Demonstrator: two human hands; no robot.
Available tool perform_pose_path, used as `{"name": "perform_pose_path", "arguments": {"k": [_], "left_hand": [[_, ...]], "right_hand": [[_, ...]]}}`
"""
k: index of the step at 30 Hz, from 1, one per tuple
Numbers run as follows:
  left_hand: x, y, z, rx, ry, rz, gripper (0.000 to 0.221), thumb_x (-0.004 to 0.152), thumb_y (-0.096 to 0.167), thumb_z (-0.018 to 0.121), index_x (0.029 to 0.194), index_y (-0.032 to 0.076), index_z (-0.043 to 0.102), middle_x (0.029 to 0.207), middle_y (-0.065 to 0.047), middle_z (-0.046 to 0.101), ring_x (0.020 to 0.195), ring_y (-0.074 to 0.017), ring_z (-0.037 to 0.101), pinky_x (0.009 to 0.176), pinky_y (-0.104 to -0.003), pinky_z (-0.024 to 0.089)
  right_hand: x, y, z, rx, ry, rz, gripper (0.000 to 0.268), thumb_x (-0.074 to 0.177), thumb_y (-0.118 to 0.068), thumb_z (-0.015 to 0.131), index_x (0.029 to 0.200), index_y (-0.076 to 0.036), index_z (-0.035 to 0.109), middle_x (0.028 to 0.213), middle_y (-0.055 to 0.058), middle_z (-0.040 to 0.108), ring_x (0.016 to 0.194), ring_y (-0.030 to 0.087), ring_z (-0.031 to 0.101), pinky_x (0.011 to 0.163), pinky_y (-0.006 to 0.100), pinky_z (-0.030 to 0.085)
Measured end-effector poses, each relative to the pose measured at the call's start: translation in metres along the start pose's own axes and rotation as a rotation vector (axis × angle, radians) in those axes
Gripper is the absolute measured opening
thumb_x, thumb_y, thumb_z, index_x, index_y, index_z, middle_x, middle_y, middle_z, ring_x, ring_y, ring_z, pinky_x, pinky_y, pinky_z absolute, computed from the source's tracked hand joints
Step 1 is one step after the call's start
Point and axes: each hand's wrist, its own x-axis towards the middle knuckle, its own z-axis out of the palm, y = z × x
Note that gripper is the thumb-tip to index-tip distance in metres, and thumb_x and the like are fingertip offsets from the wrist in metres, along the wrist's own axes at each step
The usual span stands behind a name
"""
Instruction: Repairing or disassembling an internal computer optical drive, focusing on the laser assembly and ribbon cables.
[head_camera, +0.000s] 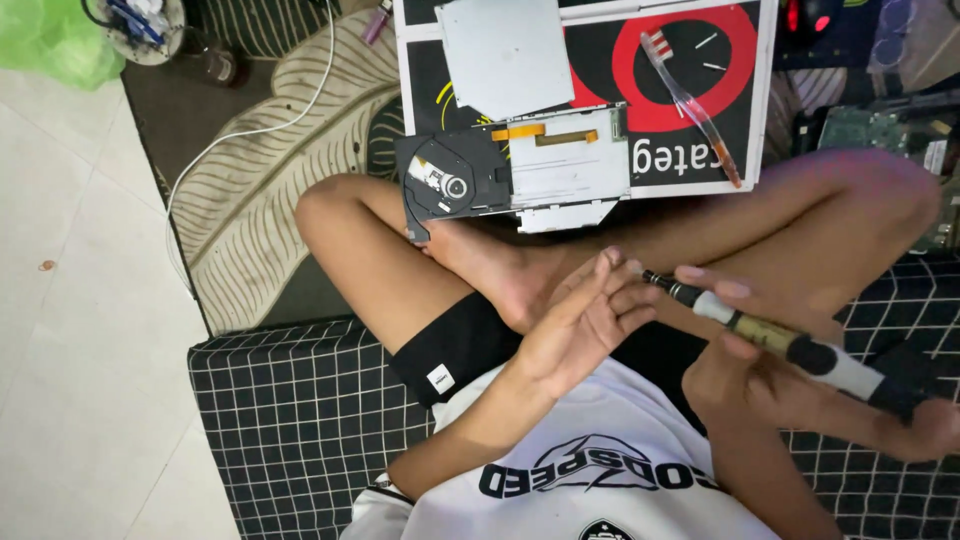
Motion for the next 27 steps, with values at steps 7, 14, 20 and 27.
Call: {"name": "perform_pose_path", "arguments": {"k": [7,14,20,27], "left_hand": [[-0.003,-0.002,0.016,0.055,0.015,0.040,0.019,0.113,0.019,0.057,0.127,0.007,0.057,0.117,-0.007,0.068,0.113,-0.0215,0.069,0.101,-0.034,0.055],[-0.005,0.001,0.019,0.082,-0.005,0.036,0.018,0.115,0.019,0.053,0.128,0.007,0.055,0.116,-0.009,0.067,0.113,-0.0206,0.069,0.098,-0.033,0.057],[-0.005,0.002,0.016,0.118,0.002,0.039,0.019,0.114,0.020,0.054,0.128,0.007,0.053,0.115,-0.012,0.067,0.113,-0.0220,0.070,0.097,-0.035,0.059],[-0.007,0.002,0.016,0.181,0.026,0.062,0.021,0.113,0.019,0.057,0.129,0.005,0.054,0.114,-0.012,0.067,0.111,-0.0240,0.070,0.098,-0.039,0.059]], "right_hand": [[0.014,-0.023,0.037,-0.075,0.270,-0.032,0.030,0.107,-0.025,0.055,0.118,0.003,0.054,0.114,0.025,0.069,0.104,0.031,0.074,0.095,0.034,0.062],[0.015,-0.030,0.023,0.185,0.051,-0.070,0.033,0.109,-0.017,0.025,0.138,-0.003,0.036,0.133,0.024,0.056,0.124,0.046,0.065,0.117,0.061,0.063],[-0.023,0.021,0.012,-0.083,0.277,-0.165,0.100,0.098,0.022,0.045,0.152,-0.057,0.015,0.151,0.021,0.052,0.104,0.024,0.063,0.114,0.038,0.051],[0.003,-0.010,0.027,-0.619,0.474,-0.212,0.091,0.097,0.010,0.061,0.155,-0.033,0.006,0.156,-0.007,0.010,0.148,0.016,0.014,0.136,0.045,0.018]]}}
